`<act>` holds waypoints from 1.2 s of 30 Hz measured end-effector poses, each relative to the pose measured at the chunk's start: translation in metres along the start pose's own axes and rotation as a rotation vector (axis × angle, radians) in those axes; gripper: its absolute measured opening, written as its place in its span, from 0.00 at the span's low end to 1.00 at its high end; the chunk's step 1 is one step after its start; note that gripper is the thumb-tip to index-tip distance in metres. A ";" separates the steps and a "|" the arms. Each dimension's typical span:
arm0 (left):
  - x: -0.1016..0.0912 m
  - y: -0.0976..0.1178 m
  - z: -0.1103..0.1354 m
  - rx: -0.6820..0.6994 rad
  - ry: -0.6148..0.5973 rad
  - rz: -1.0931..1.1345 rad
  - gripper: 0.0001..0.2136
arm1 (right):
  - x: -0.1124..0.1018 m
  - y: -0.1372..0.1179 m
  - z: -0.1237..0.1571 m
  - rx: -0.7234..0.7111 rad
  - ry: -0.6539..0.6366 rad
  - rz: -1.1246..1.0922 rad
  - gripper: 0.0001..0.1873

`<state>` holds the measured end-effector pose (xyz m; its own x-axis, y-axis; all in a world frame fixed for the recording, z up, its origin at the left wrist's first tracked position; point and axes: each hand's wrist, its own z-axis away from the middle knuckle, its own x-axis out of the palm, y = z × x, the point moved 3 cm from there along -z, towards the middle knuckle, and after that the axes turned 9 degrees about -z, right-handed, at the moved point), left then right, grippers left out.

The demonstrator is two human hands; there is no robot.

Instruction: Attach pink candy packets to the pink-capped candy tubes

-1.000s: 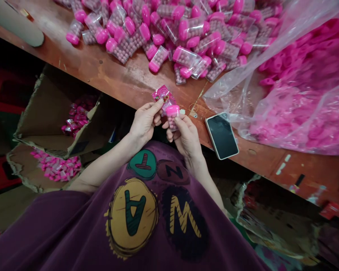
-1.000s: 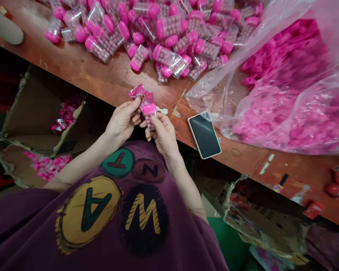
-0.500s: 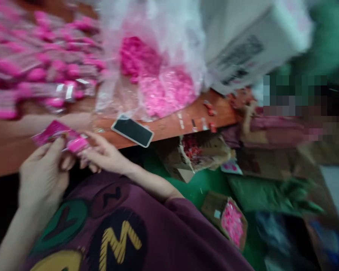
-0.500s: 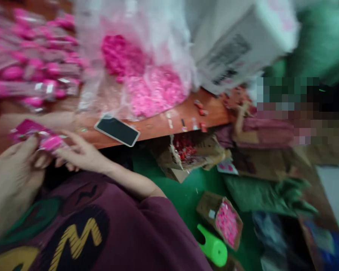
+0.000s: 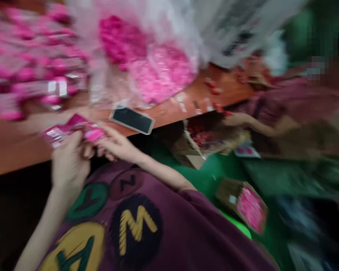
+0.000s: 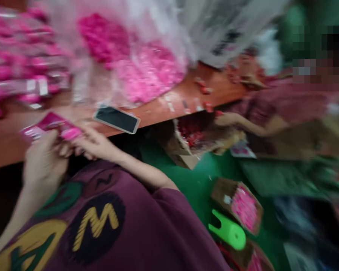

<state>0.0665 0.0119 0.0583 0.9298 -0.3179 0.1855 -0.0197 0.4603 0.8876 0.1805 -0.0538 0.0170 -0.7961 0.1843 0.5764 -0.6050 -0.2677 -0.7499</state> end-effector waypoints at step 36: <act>-0.045 -0.026 0.004 -0.186 0.059 0.329 0.17 | 0.015 0.024 -0.018 0.033 -0.104 0.223 0.36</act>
<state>0.0235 0.0106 0.0289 0.9046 -0.0823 0.4183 -0.2585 0.6743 0.6917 0.1534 -0.0405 0.0021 -0.9027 0.0193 0.4298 -0.4126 -0.3222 -0.8520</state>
